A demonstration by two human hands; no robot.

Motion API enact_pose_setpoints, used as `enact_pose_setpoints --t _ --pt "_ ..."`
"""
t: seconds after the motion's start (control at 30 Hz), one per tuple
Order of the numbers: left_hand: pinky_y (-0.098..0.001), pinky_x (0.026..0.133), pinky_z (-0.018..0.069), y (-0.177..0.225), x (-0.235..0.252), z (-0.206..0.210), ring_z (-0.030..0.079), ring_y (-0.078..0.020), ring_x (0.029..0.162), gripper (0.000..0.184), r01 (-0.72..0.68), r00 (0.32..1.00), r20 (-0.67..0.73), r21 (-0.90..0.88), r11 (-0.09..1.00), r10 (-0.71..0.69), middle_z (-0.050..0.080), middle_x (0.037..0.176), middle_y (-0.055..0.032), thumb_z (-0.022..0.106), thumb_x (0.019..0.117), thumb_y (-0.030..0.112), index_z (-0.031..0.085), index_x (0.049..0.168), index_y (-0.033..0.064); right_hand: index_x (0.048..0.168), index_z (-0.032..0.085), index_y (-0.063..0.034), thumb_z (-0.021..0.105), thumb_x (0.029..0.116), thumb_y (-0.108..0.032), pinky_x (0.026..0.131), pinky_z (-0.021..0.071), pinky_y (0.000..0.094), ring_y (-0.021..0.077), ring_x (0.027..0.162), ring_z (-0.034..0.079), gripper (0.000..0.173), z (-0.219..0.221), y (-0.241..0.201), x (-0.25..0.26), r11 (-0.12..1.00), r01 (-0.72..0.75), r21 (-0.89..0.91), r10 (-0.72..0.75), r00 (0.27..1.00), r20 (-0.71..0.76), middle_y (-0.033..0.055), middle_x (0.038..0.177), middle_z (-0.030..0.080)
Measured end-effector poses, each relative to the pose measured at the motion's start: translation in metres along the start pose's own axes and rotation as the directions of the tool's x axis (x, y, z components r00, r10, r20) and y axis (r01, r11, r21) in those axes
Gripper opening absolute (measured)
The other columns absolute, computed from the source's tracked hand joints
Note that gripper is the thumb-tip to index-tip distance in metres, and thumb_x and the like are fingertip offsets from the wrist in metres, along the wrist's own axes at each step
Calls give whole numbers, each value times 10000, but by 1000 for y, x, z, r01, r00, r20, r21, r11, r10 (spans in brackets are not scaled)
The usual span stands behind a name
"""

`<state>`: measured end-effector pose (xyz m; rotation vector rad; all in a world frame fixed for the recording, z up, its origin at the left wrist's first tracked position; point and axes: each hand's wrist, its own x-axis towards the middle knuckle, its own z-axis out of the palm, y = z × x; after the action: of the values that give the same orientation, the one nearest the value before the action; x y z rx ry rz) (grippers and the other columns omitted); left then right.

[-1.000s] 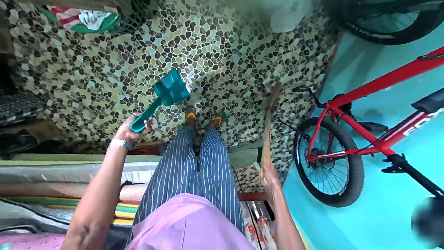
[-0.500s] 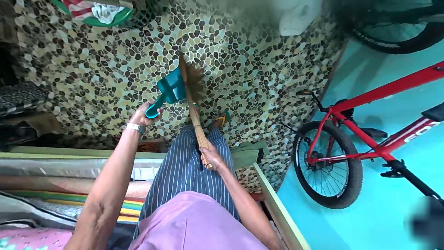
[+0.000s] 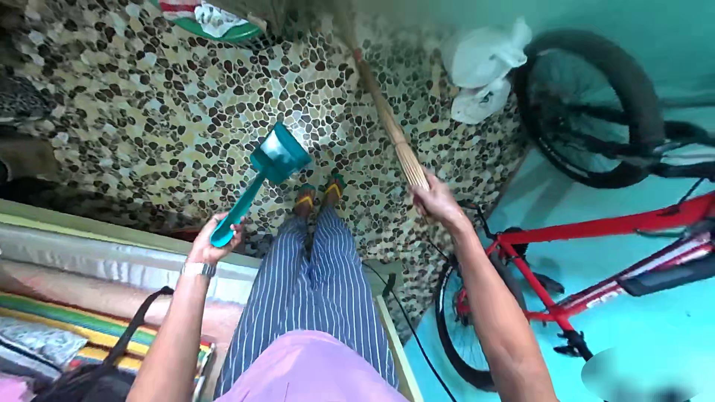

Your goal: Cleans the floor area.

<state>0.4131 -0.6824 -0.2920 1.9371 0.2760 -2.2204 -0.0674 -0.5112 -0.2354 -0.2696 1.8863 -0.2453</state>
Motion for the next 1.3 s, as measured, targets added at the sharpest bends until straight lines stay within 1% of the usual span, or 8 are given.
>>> enact_pose_setpoints --t 0.2,0.33,0.5,0.63,0.9,1.07,1.2,1.3 --pt "-158 446 506 -32 12 14 606 -71 561 289 -101 995 -61 -349 932 85 612 841 -67 348 1054 293 525 1064 65 1583 285 -118 543 1051 -285 654 562 429 264 714 638 615 24 -125 184 996 57 -68 -65 989 -129 218 1114 626" --pt "-178 457 525 -36 23 25 628 -97 586 291 -127 991 -92 -482 867 94 614 848 -89 370 1050 297 529 1067 54 1596 307 -135 573 1012 -187 898 517 637 465 1114 638 644 43 -141 216 905 84 -418 -97 995 -12 304 1307 599" --pt "-184 488 530 -37 30 30 626 -109 608 228 -137 986 -150 -518 844 69 605 838 -83 419 1027 285 524 1044 83 1644 155 -235 546 1032 -224 798 534 674 493 961 673 726 77 -42 139 768 148 -623 -70 986 149 295 1094 673" --pt "-201 513 542 -33 26 34 644 -121 642 172 -140 980 -190 -470 871 55 620 852 -80 469 1009 256 538 1033 100 1655 145 -252 501 1043 -255 906 525 617 439 1057 680 708 91 44 59 668 109 -736 122 960 253 245 1166 688" --pt "-163 482 509 -22 18 -9 616 -80 602 185 -48 996 -85 -356 933 19 615 840 -54 461 1007 265 550 1033 106 1640 231 -342 578 1041 -320 891 522 664 457 1022 696 693 33 150 -128 698 -20 -716 140 984 109 222 1177 711" --pt "-153 489 507 -6 -12 -58 610 -70 594 231 -53 998 -36 -258 965 45 625 844 -56 441 1023 263 575 1054 78 1657 179 -197 569 1048 -276 775 543 653 464 826 696 727 53 208 -168 893 -205 -401 157 976 -150 315 1077 689" --pt "-149 460 466 5 -15 -67 567 -52 551 255 -40 995 -90 -27 999 38 615 812 -31 386 1042 284 565 1022 102 1620 201 -132 523 1070 -270 542 510 384 199 587 547 652 105 146 -81 929 -322 180 352 920 -172 177 946 598" --pt "-156 442 439 10 -6 -59 547 -47 530 239 -51 986 -153 99 994 66 614 795 -15 400 1045 296 565 1028 124 1522 308 -66 476 1092 -249 544 497 320 144 587 525 497 152 97 -16 827 -350 439 414 909 -55 92 859 542"
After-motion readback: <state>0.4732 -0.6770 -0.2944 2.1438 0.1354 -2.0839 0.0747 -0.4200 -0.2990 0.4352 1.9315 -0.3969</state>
